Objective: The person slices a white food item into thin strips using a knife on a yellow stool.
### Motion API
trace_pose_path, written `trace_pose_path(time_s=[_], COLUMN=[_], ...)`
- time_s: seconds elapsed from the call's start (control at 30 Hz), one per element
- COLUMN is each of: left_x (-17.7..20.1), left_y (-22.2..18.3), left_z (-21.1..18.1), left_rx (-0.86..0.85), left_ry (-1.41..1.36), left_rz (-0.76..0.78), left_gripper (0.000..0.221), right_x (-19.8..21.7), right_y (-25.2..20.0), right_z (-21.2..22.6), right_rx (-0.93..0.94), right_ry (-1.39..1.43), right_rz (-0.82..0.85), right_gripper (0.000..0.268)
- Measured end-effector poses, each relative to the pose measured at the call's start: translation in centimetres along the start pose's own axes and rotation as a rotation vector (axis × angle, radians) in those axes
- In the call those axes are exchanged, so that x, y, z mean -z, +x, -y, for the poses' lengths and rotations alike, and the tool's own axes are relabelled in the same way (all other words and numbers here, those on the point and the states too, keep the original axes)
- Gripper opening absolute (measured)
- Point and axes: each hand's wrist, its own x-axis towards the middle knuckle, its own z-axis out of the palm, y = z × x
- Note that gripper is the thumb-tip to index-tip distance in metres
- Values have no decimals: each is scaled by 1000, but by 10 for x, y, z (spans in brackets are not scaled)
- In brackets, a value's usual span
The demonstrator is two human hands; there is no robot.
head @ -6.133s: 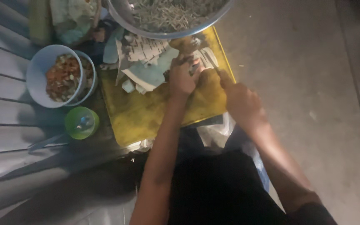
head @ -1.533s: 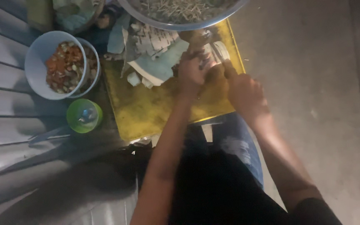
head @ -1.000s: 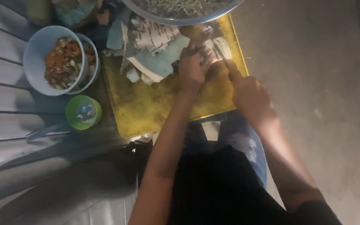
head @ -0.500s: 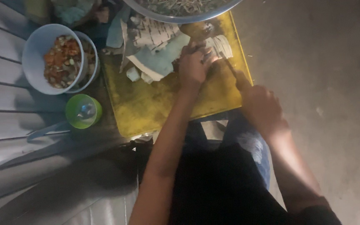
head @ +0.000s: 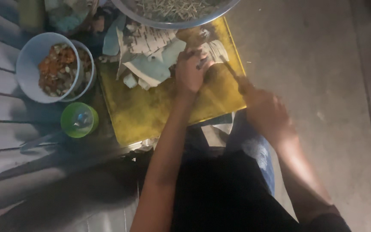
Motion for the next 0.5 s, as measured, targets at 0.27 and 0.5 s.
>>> trace_pose_path(time_s=[0.27,0.5], left_x=[-1,-1], left_y=[1,-2], left_z=[8,10], left_rx=[-58,-19], left_ry=[-10,-99], left_rz=[7,21], left_gripper=[28,26], right_x=[2,-23], right_y=[30,52], right_z=[32,29], right_rx=[49,106], right_ry=[23,-53], right_rz=[-67,-157], right_gripper=[50,55])
